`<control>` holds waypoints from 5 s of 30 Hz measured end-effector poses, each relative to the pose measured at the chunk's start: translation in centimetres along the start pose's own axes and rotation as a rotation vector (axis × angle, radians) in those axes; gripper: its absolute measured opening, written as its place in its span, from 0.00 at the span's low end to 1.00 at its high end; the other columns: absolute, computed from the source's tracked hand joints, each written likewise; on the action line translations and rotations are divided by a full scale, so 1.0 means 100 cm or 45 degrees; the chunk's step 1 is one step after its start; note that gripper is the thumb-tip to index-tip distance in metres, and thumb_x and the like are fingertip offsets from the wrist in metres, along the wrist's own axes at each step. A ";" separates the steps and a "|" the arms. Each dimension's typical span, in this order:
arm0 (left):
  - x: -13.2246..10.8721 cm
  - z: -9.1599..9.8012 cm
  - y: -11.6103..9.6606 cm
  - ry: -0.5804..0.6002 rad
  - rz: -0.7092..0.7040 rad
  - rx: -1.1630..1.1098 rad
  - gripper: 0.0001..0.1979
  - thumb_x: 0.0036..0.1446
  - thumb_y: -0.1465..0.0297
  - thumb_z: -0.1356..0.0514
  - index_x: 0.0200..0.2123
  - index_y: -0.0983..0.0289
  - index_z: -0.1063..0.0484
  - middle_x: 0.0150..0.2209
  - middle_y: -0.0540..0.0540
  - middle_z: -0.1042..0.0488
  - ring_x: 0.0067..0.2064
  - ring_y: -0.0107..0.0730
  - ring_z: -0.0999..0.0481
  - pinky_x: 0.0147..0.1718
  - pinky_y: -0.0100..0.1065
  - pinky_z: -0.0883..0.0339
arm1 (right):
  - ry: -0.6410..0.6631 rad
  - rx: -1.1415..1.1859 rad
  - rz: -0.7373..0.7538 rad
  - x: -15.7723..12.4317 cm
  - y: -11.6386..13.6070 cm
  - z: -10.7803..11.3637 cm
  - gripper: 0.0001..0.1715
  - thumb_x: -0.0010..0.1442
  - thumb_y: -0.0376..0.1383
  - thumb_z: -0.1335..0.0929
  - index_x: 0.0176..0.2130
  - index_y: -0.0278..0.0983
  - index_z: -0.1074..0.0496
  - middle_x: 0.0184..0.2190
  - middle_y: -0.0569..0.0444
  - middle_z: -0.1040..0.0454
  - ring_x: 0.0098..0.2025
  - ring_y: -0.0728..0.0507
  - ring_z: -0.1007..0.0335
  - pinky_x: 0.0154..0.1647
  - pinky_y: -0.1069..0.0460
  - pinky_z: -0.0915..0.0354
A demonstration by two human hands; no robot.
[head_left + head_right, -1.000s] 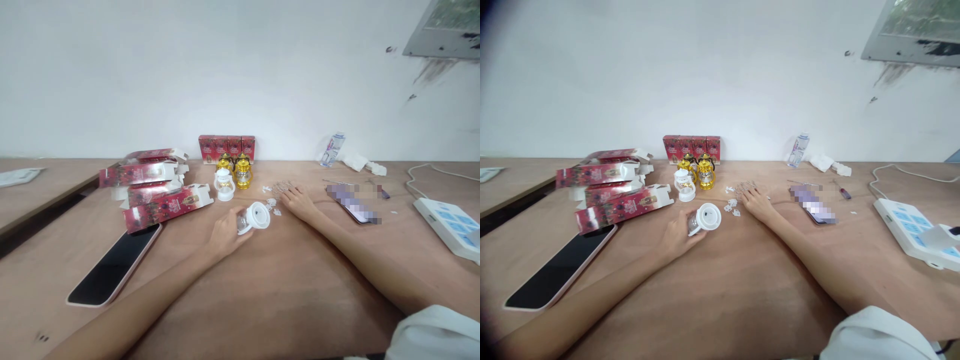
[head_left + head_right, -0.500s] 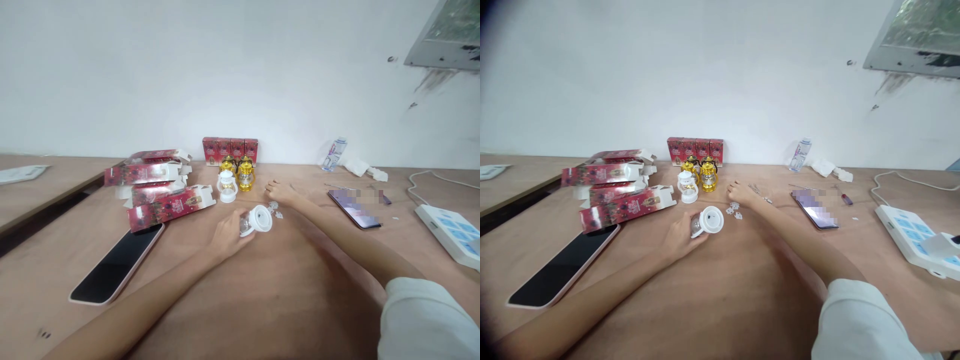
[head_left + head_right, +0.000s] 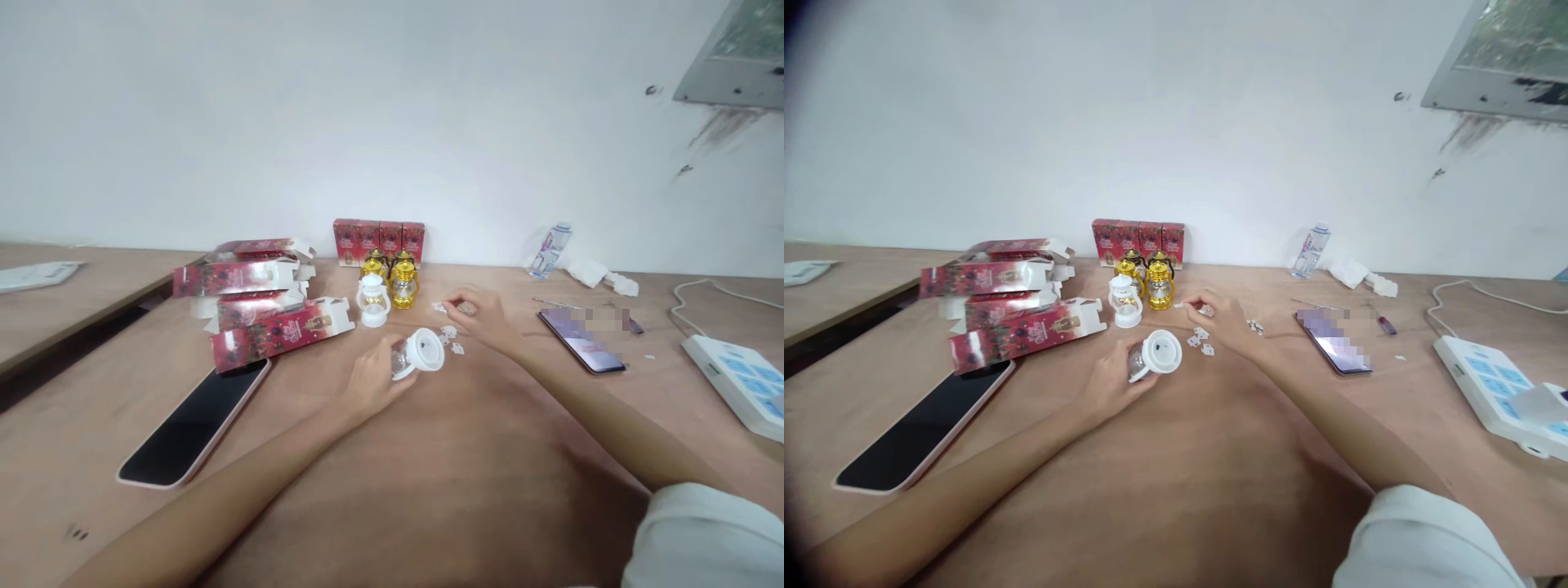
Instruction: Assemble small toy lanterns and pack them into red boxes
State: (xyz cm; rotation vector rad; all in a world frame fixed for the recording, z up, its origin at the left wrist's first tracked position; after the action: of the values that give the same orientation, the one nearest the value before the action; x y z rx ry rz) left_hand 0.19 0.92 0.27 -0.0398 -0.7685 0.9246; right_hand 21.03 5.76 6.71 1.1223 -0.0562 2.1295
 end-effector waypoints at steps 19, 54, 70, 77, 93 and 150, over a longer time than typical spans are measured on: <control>0.000 0.000 0.000 -0.032 -0.016 0.039 0.22 0.51 0.64 0.39 0.48 0.62 0.42 0.41 0.56 0.25 0.40 0.40 0.22 0.34 0.35 0.29 | 0.107 -0.481 0.601 -0.011 0.062 0.018 0.09 0.61 0.31 0.37 0.29 0.35 0.31 0.25 0.53 0.27 0.32 0.45 0.36 0.36 0.50 0.43; -0.001 0.002 0.000 -0.081 -0.089 -0.013 0.22 0.52 0.64 0.40 0.48 0.62 0.41 0.40 0.56 0.25 0.40 0.39 0.22 0.36 0.37 0.29 | 0.029 -0.446 0.507 -0.019 0.075 0.021 0.08 0.60 0.28 0.38 0.29 0.35 0.34 0.24 0.53 0.28 0.27 0.47 0.34 0.31 0.52 0.42; -0.001 0.005 -0.002 -0.130 -0.355 0.006 0.22 0.56 0.64 0.41 0.52 0.63 0.42 0.44 0.59 0.27 0.45 0.39 0.24 0.42 0.38 0.29 | 0.275 0.158 -0.075 -0.019 0.049 0.019 0.08 0.59 0.37 0.33 0.31 0.36 0.28 0.29 0.53 0.24 0.32 0.46 0.28 0.33 0.51 0.34; -0.004 0.004 -0.001 -0.105 -0.285 -0.022 0.29 0.57 0.65 0.41 0.60 0.58 0.46 0.48 0.59 0.32 0.48 0.38 0.27 0.44 0.36 0.30 | 0.358 0.685 -0.586 -0.023 0.020 0.017 0.15 0.52 0.46 0.30 0.30 0.36 0.27 0.29 0.54 0.22 0.32 0.46 0.26 0.34 0.51 0.32; 0.005 0.011 0.010 -0.349 0.308 -0.293 0.30 0.45 0.61 0.32 0.48 0.60 0.43 0.44 0.54 0.27 0.44 0.38 0.24 0.40 0.39 0.29 | 0.839 -0.764 -0.081 -0.033 -0.050 0.003 0.12 0.60 0.32 0.37 0.37 0.32 0.24 0.42 0.41 0.24 0.46 0.39 0.30 0.47 0.46 0.39; 0.017 -0.003 0.020 -0.193 0.594 -1.017 0.20 0.50 0.57 0.40 0.43 0.63 0.35 0.40 0.53 0.29 0.42 0.35 0.29 0.41 0.33 0.37 | -0.459 0.489 -1.135 -0.019 -0.105 0.025 0.06 0.51 0.28 0.37 0.31 0.37 0.38 0.21 0.61 0.31 0.22 0.51 0.30 0.28 0.53 0.30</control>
State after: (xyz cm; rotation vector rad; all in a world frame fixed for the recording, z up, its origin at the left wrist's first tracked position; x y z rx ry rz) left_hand -0.40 3.55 0.33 -0.8879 -1.2639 1.0083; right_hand 29.89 11.62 3.93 1.3919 0.5987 1.1535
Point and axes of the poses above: each hand's wrist, its own x-axis towards the middle knuckle, its own z-axis out of the back of the hand, y = z × x, the point moved 2 cm from there along x, towards the middle knuckle
